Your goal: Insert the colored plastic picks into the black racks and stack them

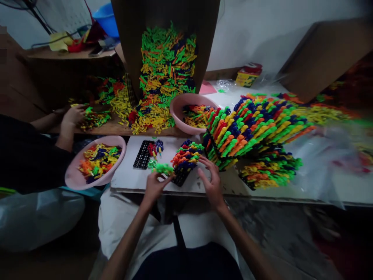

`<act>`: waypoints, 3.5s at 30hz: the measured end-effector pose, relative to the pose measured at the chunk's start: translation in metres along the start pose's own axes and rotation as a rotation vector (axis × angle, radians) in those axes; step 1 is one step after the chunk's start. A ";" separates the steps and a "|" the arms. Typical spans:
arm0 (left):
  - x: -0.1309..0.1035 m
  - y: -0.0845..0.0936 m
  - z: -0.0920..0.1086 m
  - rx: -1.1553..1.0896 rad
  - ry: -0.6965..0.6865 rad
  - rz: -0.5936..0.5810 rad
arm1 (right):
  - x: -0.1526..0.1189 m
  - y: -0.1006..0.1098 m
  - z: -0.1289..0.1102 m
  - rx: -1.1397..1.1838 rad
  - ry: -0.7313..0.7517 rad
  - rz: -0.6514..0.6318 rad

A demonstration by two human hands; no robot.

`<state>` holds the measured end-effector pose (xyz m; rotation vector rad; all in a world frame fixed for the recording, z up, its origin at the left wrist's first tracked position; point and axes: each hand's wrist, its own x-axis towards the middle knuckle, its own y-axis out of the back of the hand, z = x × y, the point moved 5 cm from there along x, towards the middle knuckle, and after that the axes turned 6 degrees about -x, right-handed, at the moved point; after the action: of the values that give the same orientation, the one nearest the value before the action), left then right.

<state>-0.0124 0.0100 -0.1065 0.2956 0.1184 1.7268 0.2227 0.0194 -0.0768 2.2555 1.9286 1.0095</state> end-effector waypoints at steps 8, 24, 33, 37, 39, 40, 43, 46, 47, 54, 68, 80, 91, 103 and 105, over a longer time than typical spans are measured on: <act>-0.023 -0.078 0.004 0.474 -0.270 0.015 | -0.002 0.003 -0.006 -0.152 0.156 0.015; -0.026 -0.093 0.000 0.591 -0.363 0.095 | -0.012 -0.006 0.014 -0.131 0.201 -0.054; -0.023 -0.099 -0.002 0.725 -0.264 0.084 | -0.010 -0.006 0.019 -0.174 0.217 -0.068; -0.021 -0.102 0.000 0.715 -0.147 0.093 | -0.005 -0.011 0.016 -0.160 0.230 0.010; -0.022 -0.104 -0.002 0.717 -0.100 0.108 | -0.002 -0.013 0.016 -0.133 0.210 0.051; -0.022 -0.104 -0.004 0.723 -0.090 0.110 | -0.001 -0.014 0.016 -0.119 0.196 0.071; -0.022 -0.104 -0.009 0.737 -0.099 0.095 | 0.002 -0.016 0.019 -0.104 0.177 0.120; -0.020 -0.104 -0.013 0.726 -0.077 0.044 | 0.002 -0.018 0.021 -0.112 0.179 0.130; -0.020 -0.104 -0.014 0.727 -0.057 0.028 | 0.003 -0.020 0.021 -0.118 0.182 0.120; -0.018 -0.107 -0.010 0.671 0.121 -0.097 | 0.002 -0.022 0.022 -0.162 0.195 0.090; 0.102 0.036 -0.013 1.151 0.171 0.045 | -0.058 -0.066 0.048 -0.487 -0.162 -0.004; 0.028 -0.001 -0.011 -0.390 0.306 0.030 | -0.059 -0.056 0.052 -0.719 -0.105 -0.187; -0.018 -0.042 -0.034 -0.420 0.243 0.099 | -0.063 -0.060 0.053 -0.771 -0.046 -0.119; -0.012 -0.056 -0.022 0.285 -0.123 0.144 | -0.063 -0.061 0.054 -0.781 -0.063 -0.127; -0.011 -0.058 -0.014 0.383 -0.130 0.106 | -0.063 -0.061 0.054 -0.773 -0.061 -0.125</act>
<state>0.0408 0.0112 -0.1353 0.7054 0.3454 1.7786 0.1914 -0.0011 -0.1729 1.6764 1.2948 1.3392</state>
